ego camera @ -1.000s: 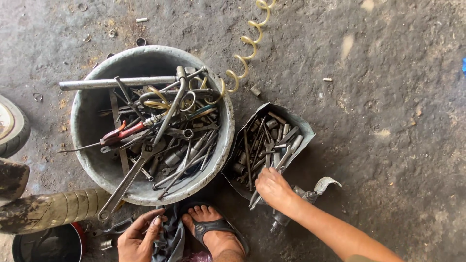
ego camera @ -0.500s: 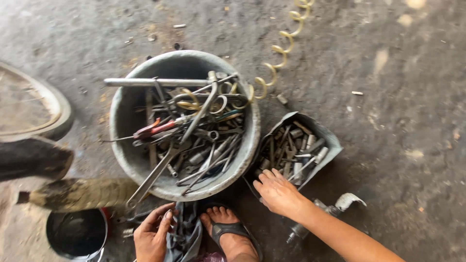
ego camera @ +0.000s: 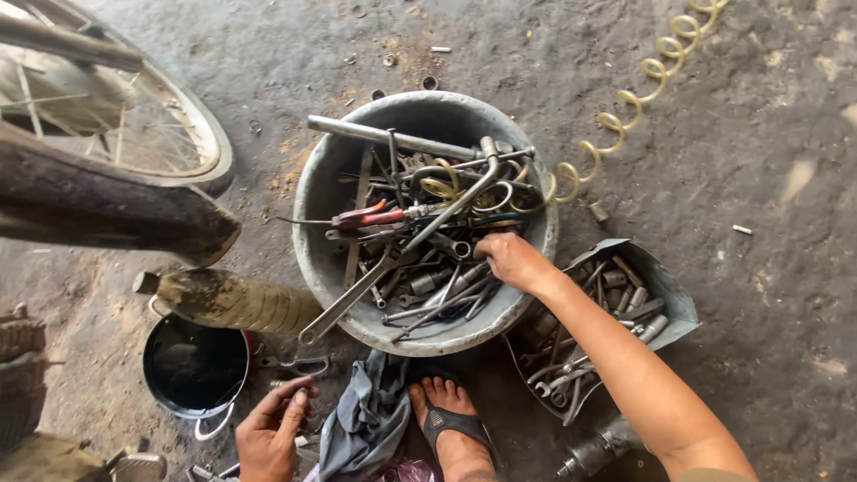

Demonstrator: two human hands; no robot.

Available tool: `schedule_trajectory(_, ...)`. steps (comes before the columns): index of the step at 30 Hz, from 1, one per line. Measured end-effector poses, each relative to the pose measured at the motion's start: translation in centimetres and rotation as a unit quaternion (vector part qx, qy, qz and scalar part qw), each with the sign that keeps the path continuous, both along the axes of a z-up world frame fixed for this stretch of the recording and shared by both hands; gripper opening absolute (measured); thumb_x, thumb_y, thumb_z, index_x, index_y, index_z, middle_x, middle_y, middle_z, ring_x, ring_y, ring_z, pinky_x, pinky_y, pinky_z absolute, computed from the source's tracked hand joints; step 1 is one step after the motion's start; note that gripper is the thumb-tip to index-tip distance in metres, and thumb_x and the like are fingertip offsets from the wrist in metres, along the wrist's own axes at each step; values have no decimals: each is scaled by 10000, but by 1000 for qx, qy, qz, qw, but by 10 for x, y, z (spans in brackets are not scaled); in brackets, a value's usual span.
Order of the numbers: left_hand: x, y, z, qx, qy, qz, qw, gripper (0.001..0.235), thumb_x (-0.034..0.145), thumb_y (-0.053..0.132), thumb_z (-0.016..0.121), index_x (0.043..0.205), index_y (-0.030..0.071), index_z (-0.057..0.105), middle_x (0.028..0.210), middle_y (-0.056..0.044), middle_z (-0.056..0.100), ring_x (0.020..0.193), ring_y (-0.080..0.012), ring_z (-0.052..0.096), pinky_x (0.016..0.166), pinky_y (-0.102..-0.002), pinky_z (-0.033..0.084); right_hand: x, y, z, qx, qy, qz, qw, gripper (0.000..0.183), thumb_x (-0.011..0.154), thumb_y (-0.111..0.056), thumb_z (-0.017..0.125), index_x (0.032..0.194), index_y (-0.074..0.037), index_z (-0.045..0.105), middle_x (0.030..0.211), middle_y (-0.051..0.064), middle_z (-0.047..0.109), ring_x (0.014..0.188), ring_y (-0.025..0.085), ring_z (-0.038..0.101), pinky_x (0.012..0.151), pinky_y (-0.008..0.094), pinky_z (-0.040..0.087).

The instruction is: The person works on the engine area of a motorcycle, using a wrench to tighten or loosen bolts. They then search through a bucket of tools to find a specific wrench, eventually selecting one and returning to the motorcycle to continue the repair.

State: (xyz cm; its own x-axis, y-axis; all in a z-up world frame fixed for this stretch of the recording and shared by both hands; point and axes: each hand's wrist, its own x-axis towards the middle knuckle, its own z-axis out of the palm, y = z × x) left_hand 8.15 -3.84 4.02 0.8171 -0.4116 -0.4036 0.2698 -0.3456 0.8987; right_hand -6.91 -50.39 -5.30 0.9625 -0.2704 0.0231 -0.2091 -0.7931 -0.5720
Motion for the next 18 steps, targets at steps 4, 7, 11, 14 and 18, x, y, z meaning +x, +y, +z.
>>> schedule_trajectory(4,15,11,24,15,-18,46,999,273,978,40,630,1225,-31,721,979,-98,774,732,-105,630,668,-247,515,3,35,-2,15,48,3,999,329,819,-11,571,1129,3,681,971,212,706,910,429,685,816,488,558)
schedule_trajectory(7,21,16,44,-11,-52,48,997,265,984,38,623,1217,-43,718,1014,-87,759,797,-94,654,698,-237,525,2,64,11,-27,66,-10,997,389,788,-25,592,1169,49,613,1009,233,673,935,438,658,839,506,539)
schedule_trajectory(11,30,21,61,-9,-75,68,995,270,993,44,604,1232,-40,699,1029,-96,761,828,-107,685,720,-239,535,4,101,34,-114,152,-21,982,397,761,-53,611,1145,43,589,1056,217,646,992,406,636,858,513,511)
schedule_trajectory(14,33,27,58,22,-77,101,992,265,1003,36,618,1239,-47,705,999,-127,753,784,-141,667,678,-268,527,6,128,53,-170,256,-28,951,398,791,-96,613,1172,17,591,1090,180,637,1027,350,631,897,510,478)
schedule_trajectory(18,33,28,38,-7,-60,106,992,261,1013,47,616,1238,-56,699,1000,-133,748,782,-142,668,671,-272,530,12,152,77,-189,267,-49,944,566,797,-159,639,1296,91,549,1089,203,619,1008,344,611,901,493,447)
